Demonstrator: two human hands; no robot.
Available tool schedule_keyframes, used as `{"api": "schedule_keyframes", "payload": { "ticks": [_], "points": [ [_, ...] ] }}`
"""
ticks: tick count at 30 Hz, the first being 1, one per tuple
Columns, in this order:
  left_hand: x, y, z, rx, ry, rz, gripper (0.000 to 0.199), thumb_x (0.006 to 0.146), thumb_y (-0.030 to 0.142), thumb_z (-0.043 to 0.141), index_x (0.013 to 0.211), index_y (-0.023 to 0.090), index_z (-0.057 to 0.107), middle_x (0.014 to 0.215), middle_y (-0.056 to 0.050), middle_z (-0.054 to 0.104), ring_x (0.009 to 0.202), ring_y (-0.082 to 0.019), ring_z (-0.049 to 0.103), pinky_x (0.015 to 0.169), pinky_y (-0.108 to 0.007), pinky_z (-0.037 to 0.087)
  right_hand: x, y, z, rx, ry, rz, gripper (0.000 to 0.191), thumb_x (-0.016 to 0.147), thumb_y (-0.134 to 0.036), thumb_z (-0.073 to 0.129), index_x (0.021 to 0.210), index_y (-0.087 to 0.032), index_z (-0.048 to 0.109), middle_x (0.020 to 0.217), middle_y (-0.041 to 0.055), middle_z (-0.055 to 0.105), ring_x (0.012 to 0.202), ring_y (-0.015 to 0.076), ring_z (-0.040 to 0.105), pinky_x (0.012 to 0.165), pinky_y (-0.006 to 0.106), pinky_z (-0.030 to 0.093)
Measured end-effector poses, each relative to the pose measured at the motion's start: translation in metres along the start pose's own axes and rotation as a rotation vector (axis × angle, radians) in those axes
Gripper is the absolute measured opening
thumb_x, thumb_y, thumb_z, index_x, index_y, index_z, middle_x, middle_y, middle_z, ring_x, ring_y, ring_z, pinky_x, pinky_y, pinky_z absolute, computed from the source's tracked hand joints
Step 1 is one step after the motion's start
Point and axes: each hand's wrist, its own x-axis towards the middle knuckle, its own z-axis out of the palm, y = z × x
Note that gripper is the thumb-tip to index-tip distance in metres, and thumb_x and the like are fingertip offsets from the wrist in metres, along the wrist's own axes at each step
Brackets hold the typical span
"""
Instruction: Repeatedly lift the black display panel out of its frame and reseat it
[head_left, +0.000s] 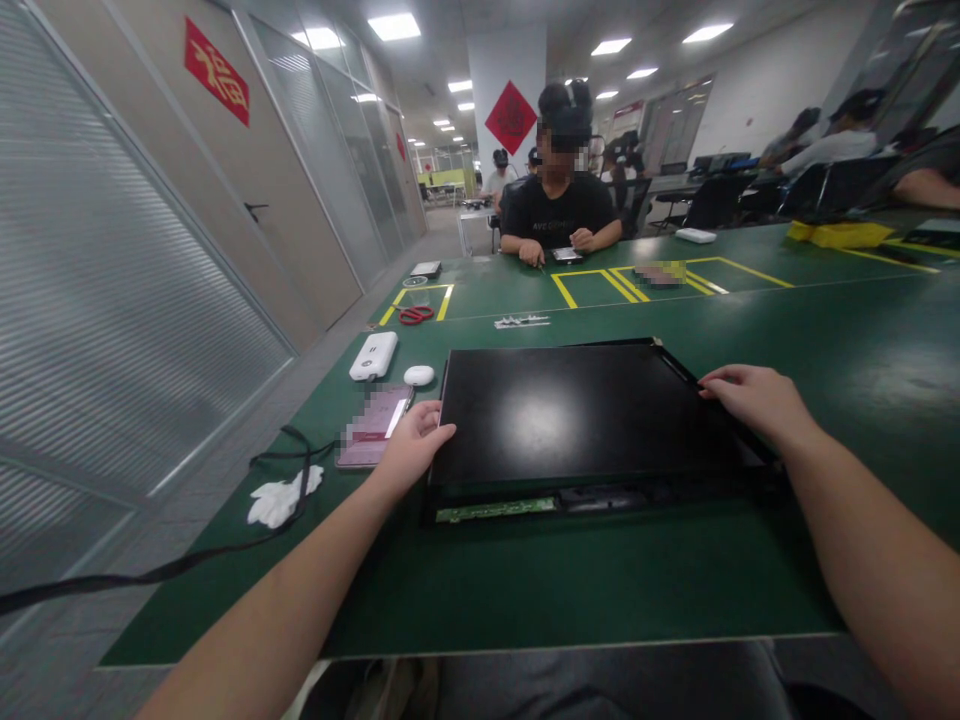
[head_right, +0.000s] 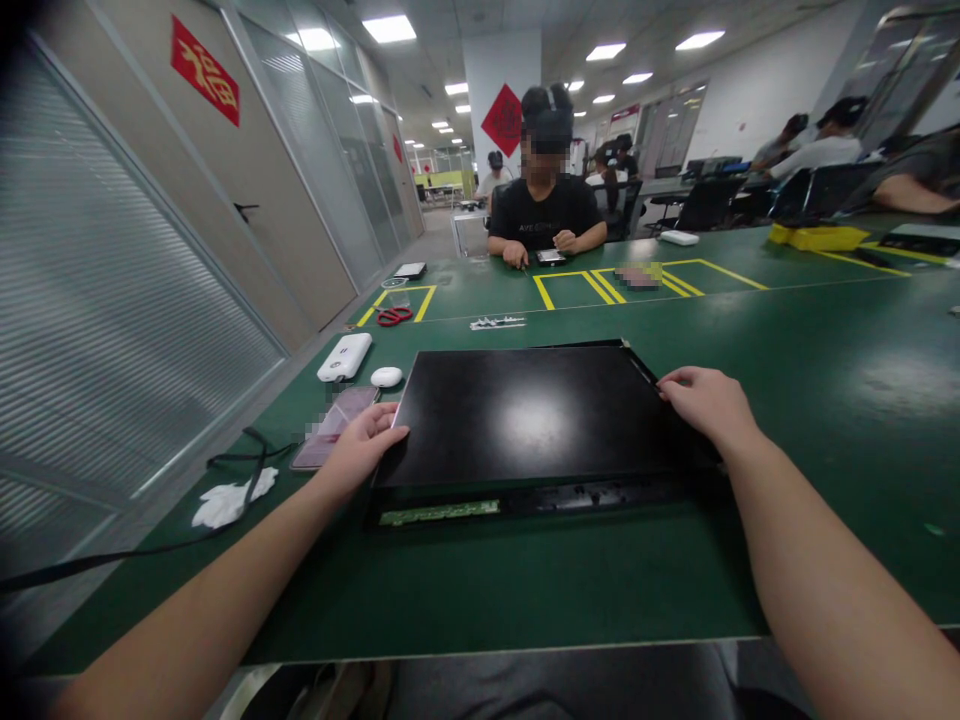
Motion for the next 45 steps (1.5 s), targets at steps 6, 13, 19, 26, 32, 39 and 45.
{"api": "schedule_keyframes", "payload": {
  "ticks": [6,13,19,26,32,39,45],
  "points": [
    [-0.001,0.000,0.001,-0.010,0.014,0.007,0.046,0.057,0.027,0.084,0.097,0.019,0.062,0.081,-0.003,0.078,0.083,-0.027,0.076,0.070,-0.034,0.056,0.001,0.001,0.002,-0.008,0.016,-0.008,0.018,0.077,-0.034,0.062,0.083,-0.028,0.078,0.089,0.0031,0.077,0.088,0.0254,0.066,0.070,0.033,0.046],
    [-0.003,0.002,0.001,-0.028,0.010,-0.019,0.053,0.058,0.026,0.085,0.104,0.017,0.061,0.083,-0.004,0.078,0.085,-0.027,0.076,0.071,-0.034,0.057,-0.005,-0.006,-0.003,-0.030,0.010,0.008,0.018,0.078,-0.032,0.062,0.082,-0.027,0.078,0.092,0.0040,0.077,0.091,0.0255,0.065,0.072,0.033,0.046],
    [-0.002,0.000,0.001,-0.057,-0.006,-0.026,0.061,0.059,0.024,0.085,0.114,0.016,0.061,0.083,-0.004,0.077,0.086,-0.028,0.076,0.074,-0.036,0.057,-0.005,-0.008,-0.005,0.011,-0.025,0.033,0.018,0.078,-0.031,0.060,0.081,-0.027,0.078,0.092,0.0025,0.078,0.097,0.0254,0.066,0.078,0.033,0.046],
    [0.001,-0.002,-0.004,-0.018,0.015,0.038,0.066,0.059,0.033,0.086,0.119,0.015,0.065,0.112,-0.012,0.077,0.114,-0.034,0.069,0.098,-0.047,0.054,-0.001,-0.002,-0.003,0.068,-0.034,0.035,0.023,0.074,-0.036,0.059,0.082,-0.026,0.078,0.087,0.0025,0.078,0.088,0.0251,0.067,0.079,0.035,0.047],
    [0.012,-0.012,-0.021,0.409,0.128,0.211,0.053,0.063,0.040,0.081,0.112,0.018,0.075,0.145,-0.015,0.058,0.141,-0.037,0.047,0.118,-0.050,0.037,0.005,0.005,-0.001,0.115,-0.077,0.054,0.028,0.073,-0.038,0.058,0.089,-0.026,0.078,0.087,0.0025,0.078,0.081,0.0235,0.068,0.079,0.036,0.049],
    [0.017,-0.023,-0.027,0.564,0.066,0.172,0.052,0.067,0.038,0.077,0.115,0.018,0.073,0.148,-0.015,0.050,0.141,-0.035,0.048,0.117,-0.051,0.040,0.010,0.013,0.006,0.214,-0.054,0.046,0.029,0.068,-0.039,0.060,0.087,-0.025,0.077,0.082,0.0042,0.078,0.087,0.0255,0.069,0.074,0.036,0.051],
    [0.018,-0.026,-0.026,0.564,0.030,0.135,0.051,0.065,0.035,0.077,0.113,0.015,0.072,0.149,-0.017,0.048,0.137,-0.036,0.052,0.116,-0.053,0.041,0.005,0.011,0.007,0.347,-0.038,0.094,0.031,0.067,-0.038,0.061,0.088,-0.022,0.076,0.084,0.0071,0.078,0.081,0.0226,0.068,0.069,0.033,0.050]
  ]
}}
